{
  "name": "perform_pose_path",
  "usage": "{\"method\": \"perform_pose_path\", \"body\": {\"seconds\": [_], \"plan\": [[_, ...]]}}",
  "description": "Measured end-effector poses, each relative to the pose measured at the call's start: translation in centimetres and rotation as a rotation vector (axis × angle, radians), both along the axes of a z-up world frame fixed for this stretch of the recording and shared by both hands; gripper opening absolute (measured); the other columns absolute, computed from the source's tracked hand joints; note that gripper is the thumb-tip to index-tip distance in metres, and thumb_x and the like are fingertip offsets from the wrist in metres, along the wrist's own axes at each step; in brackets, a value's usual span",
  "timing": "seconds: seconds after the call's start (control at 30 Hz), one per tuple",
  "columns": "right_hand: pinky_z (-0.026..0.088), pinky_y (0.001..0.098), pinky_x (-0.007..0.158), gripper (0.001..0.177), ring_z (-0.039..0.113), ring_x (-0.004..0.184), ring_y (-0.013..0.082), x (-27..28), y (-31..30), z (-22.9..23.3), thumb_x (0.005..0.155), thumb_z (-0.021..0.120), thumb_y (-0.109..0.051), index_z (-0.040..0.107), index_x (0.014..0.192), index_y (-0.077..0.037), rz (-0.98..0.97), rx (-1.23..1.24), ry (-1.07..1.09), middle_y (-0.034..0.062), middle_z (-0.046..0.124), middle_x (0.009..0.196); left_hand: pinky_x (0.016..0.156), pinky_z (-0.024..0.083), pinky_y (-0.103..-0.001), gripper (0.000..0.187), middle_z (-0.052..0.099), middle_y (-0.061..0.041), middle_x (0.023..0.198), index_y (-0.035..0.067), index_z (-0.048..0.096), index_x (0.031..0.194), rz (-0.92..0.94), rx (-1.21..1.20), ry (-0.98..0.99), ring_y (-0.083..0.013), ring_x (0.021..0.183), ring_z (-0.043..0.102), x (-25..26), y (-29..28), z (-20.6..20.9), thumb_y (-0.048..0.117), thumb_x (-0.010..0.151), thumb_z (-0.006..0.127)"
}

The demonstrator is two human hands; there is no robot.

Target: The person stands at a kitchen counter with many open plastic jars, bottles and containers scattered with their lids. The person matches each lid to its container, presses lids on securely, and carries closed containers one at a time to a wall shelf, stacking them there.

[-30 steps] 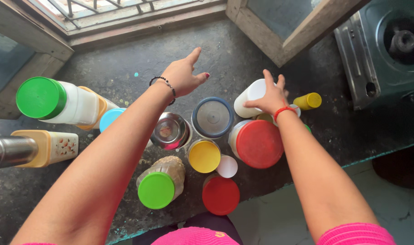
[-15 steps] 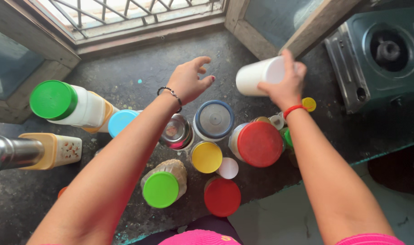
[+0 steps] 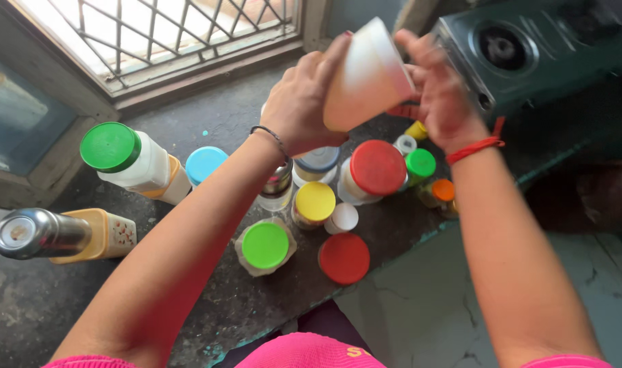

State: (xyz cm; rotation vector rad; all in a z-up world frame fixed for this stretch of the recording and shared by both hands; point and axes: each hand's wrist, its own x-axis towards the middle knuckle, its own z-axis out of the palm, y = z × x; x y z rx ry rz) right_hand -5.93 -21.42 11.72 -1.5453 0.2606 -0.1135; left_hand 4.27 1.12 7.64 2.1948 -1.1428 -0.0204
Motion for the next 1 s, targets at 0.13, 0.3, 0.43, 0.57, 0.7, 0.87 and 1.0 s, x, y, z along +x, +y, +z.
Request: {"method": "perform_pose_path", "body": {"seconds": [0.13,0.3,0.43,0.57,0.7,0.87,1.0], "plan": [[0.054,0.0407,0.096,0.106,0.065,0.117,0.0226,-5.6,0.3,2.3,0.08,0.058,-0.081,0.037,0.159,-0.012,-0.106,0.064,-0.119,0.0104,0.063,0.139,0.119,0.045,-0.042,0.134,0.052,-0.019,0.15,0.015,0.015,0.165,-0.128,-0.393,0.256,-0.0366,0.142,0.052,-1.4,1.0,0.0,0.035,0.062,0.098],[0.056,0.0401,0.095,0.097,0.065,0.115,0.0228,-12.4,2.0,1.9,0.083,0.07,-0.069,0.044,0.153,-0.007,-0.372,0.041,-0.104,0.0117,0.063,0.134,0.122,0.044,-0.04,0.133,0.048,-0.017,0.158,0.01,0.017,0.164,-0.39,-0.641,0.568,-0.0297,0.15,0.049,-3.9,0.0,-1.4,0.039,0.065,0.1],[0.054,0.0389,0.09,0.089,0.064,0.11,0.0202,-17.1,4.8,0.7,0.08,0.078,-0.049,0.043,0.152,-0.01,-0.408,0.035,-0.054,0.0097,0.062,0.126,0.124,0.044,-0.04,0.127,0.05,-0.015,0.157,0.009,0.024,0.165,-0.496,-0.622,0.675,-0.0277,0.15,0.049,-7.1,-1.5,-2.0,0.035,0.067,0.1],[0.052,0.038,0.098,0.089,0.062,0.118,0.0195,-20.0,8.1,-0.1,0.078,0.084,-0.037,0.041,0.152,-0.009,-0.335,-0.038,-0.152,0.0081,0.061,0.13,0.124,0.04,-0.04,0.126,0.044,-0.013,0.158,0.01,0.02,0.164,-0.672,-0.6,0.738,-0.0264,0.15,0.044,-12.3,-4.5,-0.7,0.025,0.068,0.1],[0.052,0.0363,0.108,0.092,0.061,0.127,0.0226,-24.3,8.1,2.1,0.075,0.089,-0.035,0.043,0.149,-0.005,-0.504,-0.194,-0.258,0.0082,0.062,0.134,0.118,0.041,-0.04,0.13,0.045,-0.012,0.153,0.013,0.014,0.163,-0.848,-0.447,0.884,-0.025,0.145,0.044,-17.3,-6.8,3.1,0.018,0.062,0.095],[0.052,0.0385,0.106,0.091,0.062,0.125,0.025,-32.4,5.1,6.1,0.072,0.089,-0.039,0.048,0.145,-0.004,-0.656,-0.307,-0.262,0.0106,0.063,0.13,0.112,0.031,-0.053,0.11,0.041,-0.011,0.162,0.018,0.02,0.161,-0.987,-0.128,1.008,-0.0279,0.146,0.043,-21.7,-11.5,9.3,0.033,0.072,0.082],[0.053,0.0368,0.104,0.089,0.064,0.122,0.0218,-40.4,1.5,9.4,0.068,0.087,-0.04,0.046,0.141,-0.009,-0.813,-0.372,-0.274,0.0069,0.064,0.127,0.113,0.033,-0.061,0.1,0.033,-0.015,0.162,0.015,0.025,0.161,-0.848,-0.07,0.958,-0.0308,0.148,0.039,-27.3,-18.1,13.3,0.05,0.082,0.075]]}}
